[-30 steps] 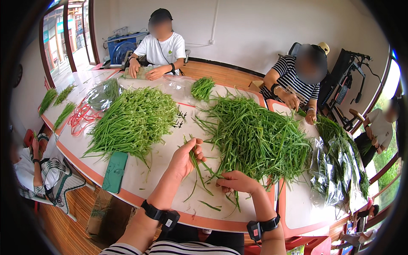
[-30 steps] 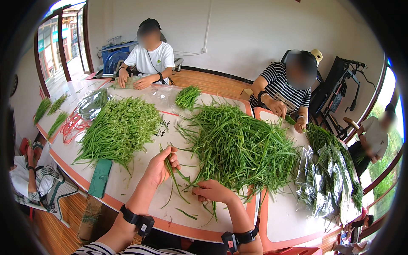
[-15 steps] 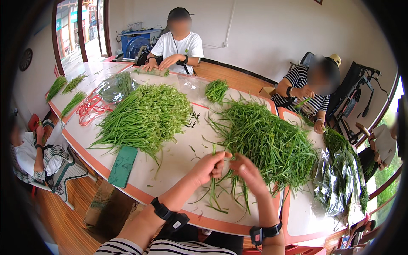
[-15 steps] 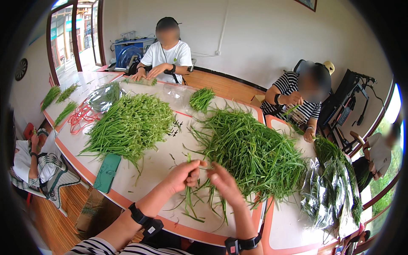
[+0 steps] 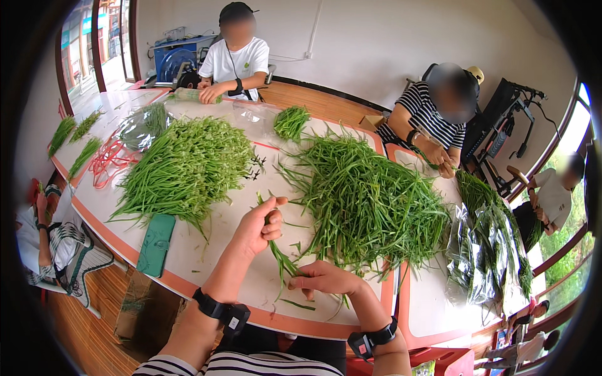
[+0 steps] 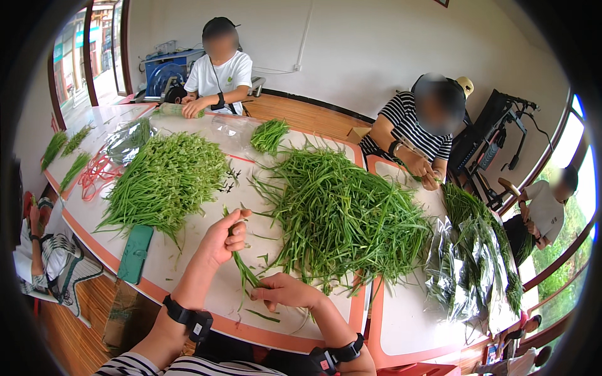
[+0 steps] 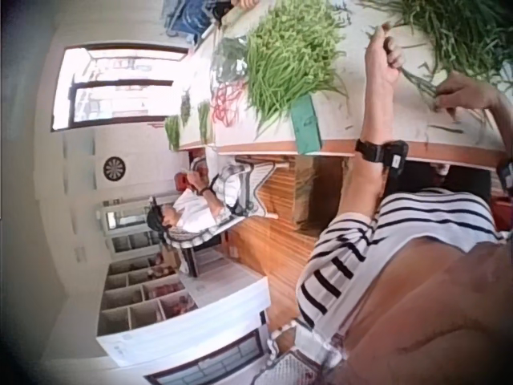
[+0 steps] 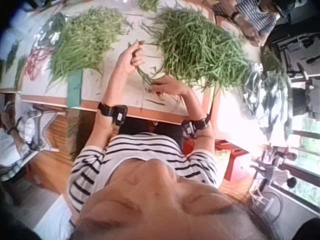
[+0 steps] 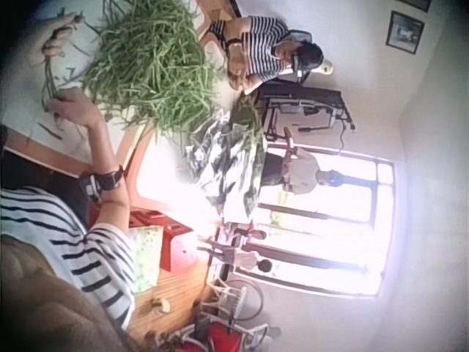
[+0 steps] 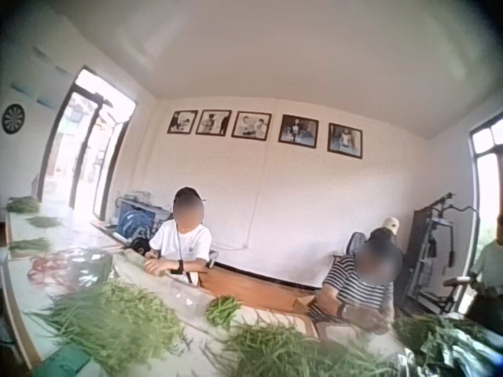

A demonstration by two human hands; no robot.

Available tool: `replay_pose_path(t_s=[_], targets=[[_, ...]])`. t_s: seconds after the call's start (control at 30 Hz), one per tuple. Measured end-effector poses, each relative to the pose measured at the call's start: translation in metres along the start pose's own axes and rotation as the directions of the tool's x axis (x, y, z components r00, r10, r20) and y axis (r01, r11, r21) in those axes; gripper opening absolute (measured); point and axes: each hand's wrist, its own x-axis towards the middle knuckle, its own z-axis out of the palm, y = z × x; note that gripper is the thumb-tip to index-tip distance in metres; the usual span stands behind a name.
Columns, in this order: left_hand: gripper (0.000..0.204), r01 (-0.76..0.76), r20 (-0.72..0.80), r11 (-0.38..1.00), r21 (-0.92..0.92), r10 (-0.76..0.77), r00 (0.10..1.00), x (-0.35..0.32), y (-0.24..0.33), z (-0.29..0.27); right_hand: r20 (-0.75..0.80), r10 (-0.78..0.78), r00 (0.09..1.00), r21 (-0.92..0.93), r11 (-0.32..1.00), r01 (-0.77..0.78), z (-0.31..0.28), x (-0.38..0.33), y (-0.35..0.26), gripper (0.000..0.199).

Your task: The person sorts through bunches of green leafy vegetables by hand, plucking individual stalks and placing them in a separate pile on the table.

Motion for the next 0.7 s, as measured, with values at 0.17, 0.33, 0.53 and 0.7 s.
replay_pose_path(t_s=[0.17, 0.33, 0.53, 0.7], targets=[[0.025, -0.070, -0.069, 0.997, 0.045, 0.073, 0.995, -0.001, 0.005, -0.007, -0.089, -0.114, 0.989, 0.024, 0.993, 0.117, -0.020, -0.025, -0.009, 0.028], [0.026, -0.009, -0.034, 0.997, 0.078, 0.012, 0.999, -0.001, 0.003, -0.003, -0.708, -0.209, 0.674, -0.296, 0.955, -0.014, -0.043, -0.023, 0.005, 0.022], [0.022, 0.026, -0.035, 0.993, 0.111, -0.022, 0.999, -0.003, -0.002, 0.001, -0.728, -0.550, 0.408, -0.617, 0.786, -0.042, -0.057, 0.021, -0.013, 0.018], [0.022, 0.039, -0.012, 0.992, 0.117, -0.038, 0.999, 0.000, -0.005, 0.002, -0.640, -0.640, 0.425, -0.767, 0.496, -0.408, -0.096, 0.084, -0.019, 0.024]])
